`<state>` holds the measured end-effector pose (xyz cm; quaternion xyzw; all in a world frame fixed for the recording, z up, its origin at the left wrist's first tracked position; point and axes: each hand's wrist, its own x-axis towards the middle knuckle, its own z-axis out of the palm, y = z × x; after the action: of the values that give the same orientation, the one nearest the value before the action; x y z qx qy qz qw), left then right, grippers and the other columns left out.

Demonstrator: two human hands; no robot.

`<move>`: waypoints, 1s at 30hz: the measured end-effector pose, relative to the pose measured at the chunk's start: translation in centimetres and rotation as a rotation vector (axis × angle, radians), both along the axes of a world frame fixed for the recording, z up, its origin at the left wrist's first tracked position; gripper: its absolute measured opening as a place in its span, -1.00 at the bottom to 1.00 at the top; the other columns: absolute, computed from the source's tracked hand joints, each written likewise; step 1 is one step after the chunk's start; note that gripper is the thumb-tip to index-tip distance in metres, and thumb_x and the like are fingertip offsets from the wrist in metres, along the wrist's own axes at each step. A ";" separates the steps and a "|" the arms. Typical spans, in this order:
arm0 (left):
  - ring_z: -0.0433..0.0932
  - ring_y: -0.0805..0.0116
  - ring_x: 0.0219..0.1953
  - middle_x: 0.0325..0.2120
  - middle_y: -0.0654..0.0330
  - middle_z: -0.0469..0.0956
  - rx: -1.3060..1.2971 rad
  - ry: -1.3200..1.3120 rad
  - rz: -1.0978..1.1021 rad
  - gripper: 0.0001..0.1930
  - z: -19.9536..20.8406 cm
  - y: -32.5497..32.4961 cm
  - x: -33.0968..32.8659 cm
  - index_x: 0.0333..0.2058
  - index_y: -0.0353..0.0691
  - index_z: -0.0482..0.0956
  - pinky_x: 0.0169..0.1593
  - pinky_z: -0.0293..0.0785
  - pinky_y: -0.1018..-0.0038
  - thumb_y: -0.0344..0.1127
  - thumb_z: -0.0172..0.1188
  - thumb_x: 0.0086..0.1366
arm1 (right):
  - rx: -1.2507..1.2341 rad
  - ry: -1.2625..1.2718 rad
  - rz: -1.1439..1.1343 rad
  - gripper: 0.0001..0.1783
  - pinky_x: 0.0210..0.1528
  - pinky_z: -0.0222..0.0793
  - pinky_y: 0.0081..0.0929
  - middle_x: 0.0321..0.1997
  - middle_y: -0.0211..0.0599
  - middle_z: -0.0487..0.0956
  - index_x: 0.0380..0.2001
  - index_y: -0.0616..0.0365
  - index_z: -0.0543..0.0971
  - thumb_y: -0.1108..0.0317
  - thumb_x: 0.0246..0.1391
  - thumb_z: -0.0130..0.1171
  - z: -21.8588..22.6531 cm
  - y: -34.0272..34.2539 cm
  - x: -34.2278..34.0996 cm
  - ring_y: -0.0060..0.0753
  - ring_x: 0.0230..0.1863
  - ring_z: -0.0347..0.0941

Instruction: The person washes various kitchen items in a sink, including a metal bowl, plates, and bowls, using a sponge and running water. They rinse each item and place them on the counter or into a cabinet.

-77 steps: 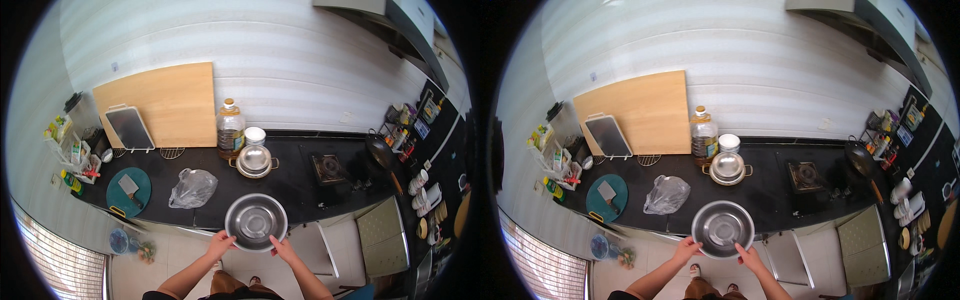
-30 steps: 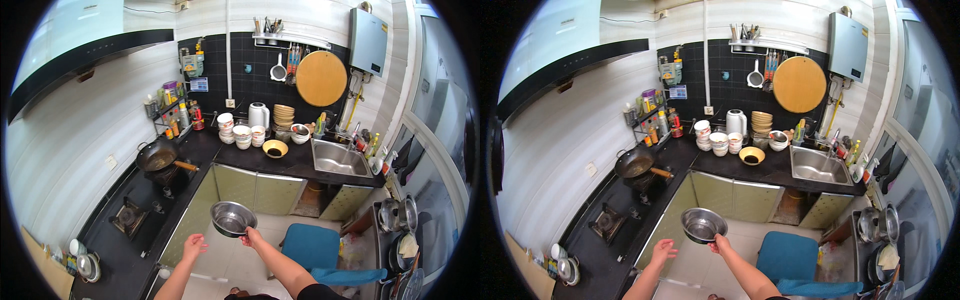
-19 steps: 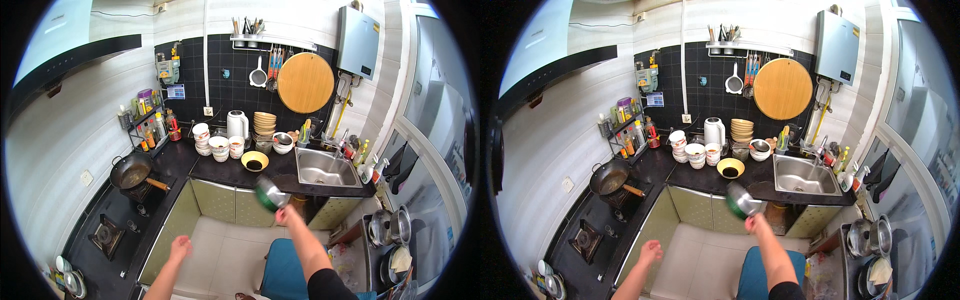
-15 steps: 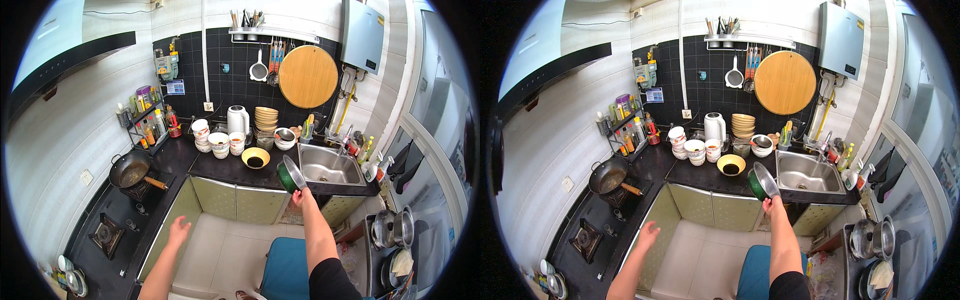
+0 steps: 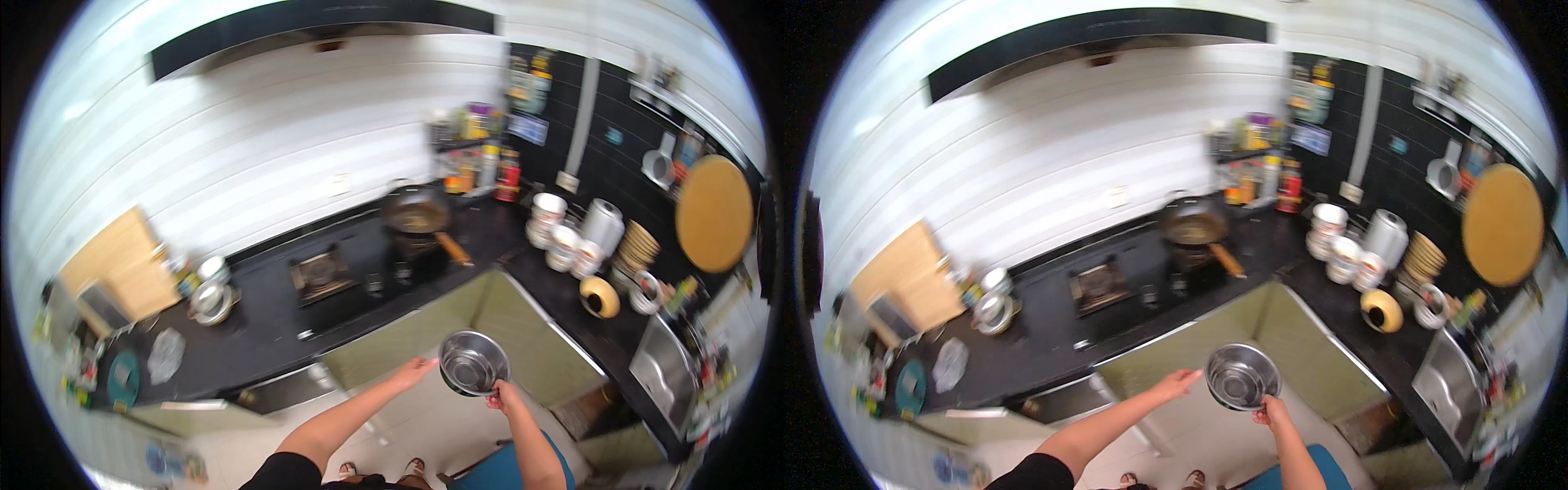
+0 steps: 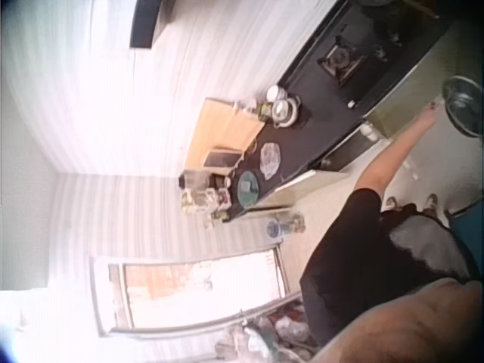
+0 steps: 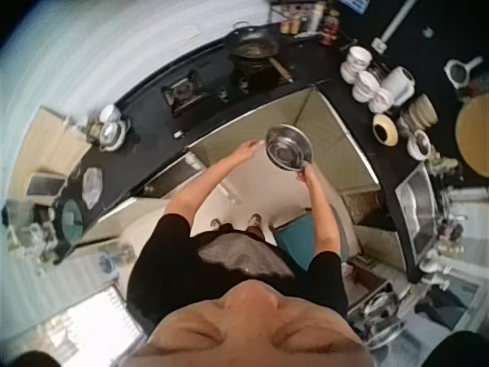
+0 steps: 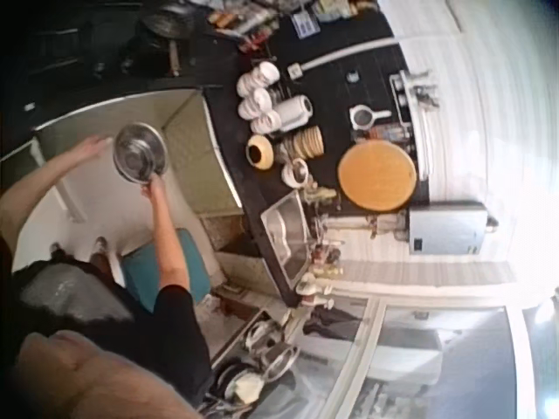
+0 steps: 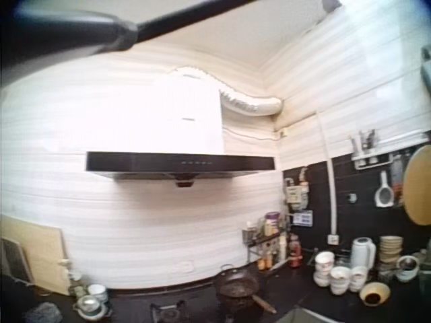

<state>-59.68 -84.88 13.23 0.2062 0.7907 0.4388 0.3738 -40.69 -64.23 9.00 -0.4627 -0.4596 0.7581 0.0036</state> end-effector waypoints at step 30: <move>0.54 0.14 -0.54 -0.37 -0.04 0.39 0.375 -0.200 1.377 -0.59 -5.9 -61.3 -11.8 -0.18 -0.37 0.19 -0.57 0.58 0.36 -0.61 0.03 -0.07 | 0.187 0.150 1.031 -0.47 -0.48 0.40 -0.53 -0.35 -0.26 0.53 0.02 0.11 0.21 0.10 0.03 0.01 4.3 -53.1 -37.7 -0.52 -0.50 0.43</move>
<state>-71.48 -146.14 7.32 -0.3195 0.6145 0.7201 0.0411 -78.34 -117.35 13.30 -0.1188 -0.6914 0.6484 -0.2956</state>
